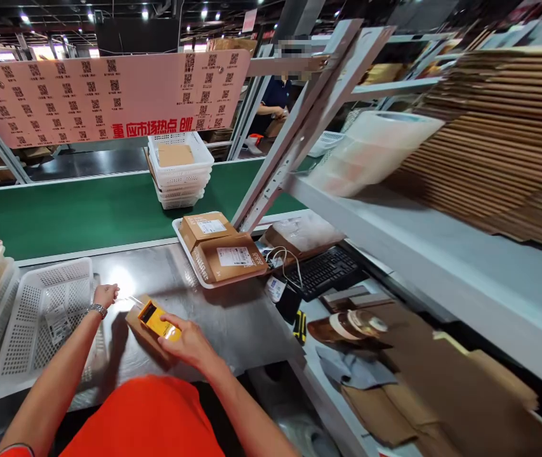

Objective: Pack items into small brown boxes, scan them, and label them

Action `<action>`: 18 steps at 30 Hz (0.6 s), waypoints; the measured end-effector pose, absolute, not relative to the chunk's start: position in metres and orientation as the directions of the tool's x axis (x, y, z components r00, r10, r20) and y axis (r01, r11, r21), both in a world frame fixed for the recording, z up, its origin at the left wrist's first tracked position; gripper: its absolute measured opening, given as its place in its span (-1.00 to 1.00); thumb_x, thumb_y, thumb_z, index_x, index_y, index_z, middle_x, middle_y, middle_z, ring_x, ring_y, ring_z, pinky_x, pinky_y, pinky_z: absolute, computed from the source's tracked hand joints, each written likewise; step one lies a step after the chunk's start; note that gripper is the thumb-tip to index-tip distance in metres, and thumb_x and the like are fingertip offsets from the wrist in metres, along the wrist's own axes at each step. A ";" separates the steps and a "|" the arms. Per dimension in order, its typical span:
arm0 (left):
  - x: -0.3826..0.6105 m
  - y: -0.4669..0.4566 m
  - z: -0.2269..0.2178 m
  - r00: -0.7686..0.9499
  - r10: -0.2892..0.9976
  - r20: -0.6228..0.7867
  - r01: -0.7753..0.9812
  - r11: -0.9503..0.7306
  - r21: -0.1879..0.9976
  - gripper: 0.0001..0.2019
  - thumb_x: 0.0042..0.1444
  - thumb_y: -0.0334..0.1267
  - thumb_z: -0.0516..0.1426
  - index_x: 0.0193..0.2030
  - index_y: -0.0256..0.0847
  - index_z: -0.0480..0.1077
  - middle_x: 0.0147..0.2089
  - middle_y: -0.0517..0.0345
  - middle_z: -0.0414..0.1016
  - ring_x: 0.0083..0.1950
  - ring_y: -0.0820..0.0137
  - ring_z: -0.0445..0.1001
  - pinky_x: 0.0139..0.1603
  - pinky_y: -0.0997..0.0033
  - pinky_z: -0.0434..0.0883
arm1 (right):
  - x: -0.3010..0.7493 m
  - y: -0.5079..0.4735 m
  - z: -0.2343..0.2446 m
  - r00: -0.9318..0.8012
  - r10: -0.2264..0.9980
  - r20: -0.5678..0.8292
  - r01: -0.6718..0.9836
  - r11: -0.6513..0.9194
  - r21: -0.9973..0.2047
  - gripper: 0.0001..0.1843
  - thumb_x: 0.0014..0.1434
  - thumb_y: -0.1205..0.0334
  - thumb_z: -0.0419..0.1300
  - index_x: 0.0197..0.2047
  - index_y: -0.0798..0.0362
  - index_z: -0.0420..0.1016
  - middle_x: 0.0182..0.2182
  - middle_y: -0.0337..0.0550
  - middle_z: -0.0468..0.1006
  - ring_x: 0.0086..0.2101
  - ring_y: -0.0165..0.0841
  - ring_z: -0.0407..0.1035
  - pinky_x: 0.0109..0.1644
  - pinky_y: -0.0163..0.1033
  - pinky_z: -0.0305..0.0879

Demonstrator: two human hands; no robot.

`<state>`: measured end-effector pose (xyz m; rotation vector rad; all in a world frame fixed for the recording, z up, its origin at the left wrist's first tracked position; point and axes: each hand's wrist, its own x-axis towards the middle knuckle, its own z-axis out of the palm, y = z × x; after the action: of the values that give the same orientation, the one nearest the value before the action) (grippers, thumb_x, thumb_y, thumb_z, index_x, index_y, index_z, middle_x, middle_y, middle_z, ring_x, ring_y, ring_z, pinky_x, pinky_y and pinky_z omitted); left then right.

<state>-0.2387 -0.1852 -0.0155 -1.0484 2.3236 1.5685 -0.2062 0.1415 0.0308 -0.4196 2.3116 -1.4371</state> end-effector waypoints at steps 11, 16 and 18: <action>-0.224 -0.142 -0.081 -0.757 -0.312 -0.573 -0.651 0.434 0.623 -0.70 0.27 -0.03 0.34 -0.36 -0.18 0.49 -0.25 -0.07 0.66 0.10 -0.06 0.70 0.12 0.10 0.61 | -0.206 0.143 0.022 -0.888 -0.403 -0.221 0.054 0.387 -0.920 -0.41 -0.02 0.12 0.45 0.11 0.05 0.84 -0.11 -0.01 0.85 -0.22 -0.11 0.70 0.00 -0.01 0.71; -0.237 -0.163 -0.067 -0.794 -0.292 -0.534 -0.603 0.490 0.629 -0.63 0.17 0.10 0.37 -0.24 -0.22 0.55 0.03 -0.41 0.71 0.39 -0.28 0.60 0.36 -0.07 0.52 | -0.208 0.144 0.026 -0.888 -0.401 -0.225 0.061 0.383 -0.922 -0.46 -0.05 0.15 0.44 0.05 0.02 0.85 -0.10 -0.03 0.85 -0.23 -0.14 0.70 -0.04 -0.06 0.72; -0.240 -0.162 -0.060 -0.811 -0.218 -0.543 -0.574 0.473 0.668 -0.46 0.29 0.31 0.21 -0.27 -0.20 0.57 0.01 -0.37 0.73 0.31 -0.21 0.65 0.30 -0.06 0.56 | -0.209 0.143 0.026 -0.887 -0.409 -0.214 0.052 0.372 -0.927 -0.46 -0.06 0.16 0.44 0.04 0.04 0.85 -0.13 -0.03 0.84 -0.26 -0.16 0.69 -0.09 -0.09 0.71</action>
<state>-0.2402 -0.1625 -0.0603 -0.6634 2.3417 1.2754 -0.2089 0.1433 0.0257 -0.3099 2.2281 -1.5270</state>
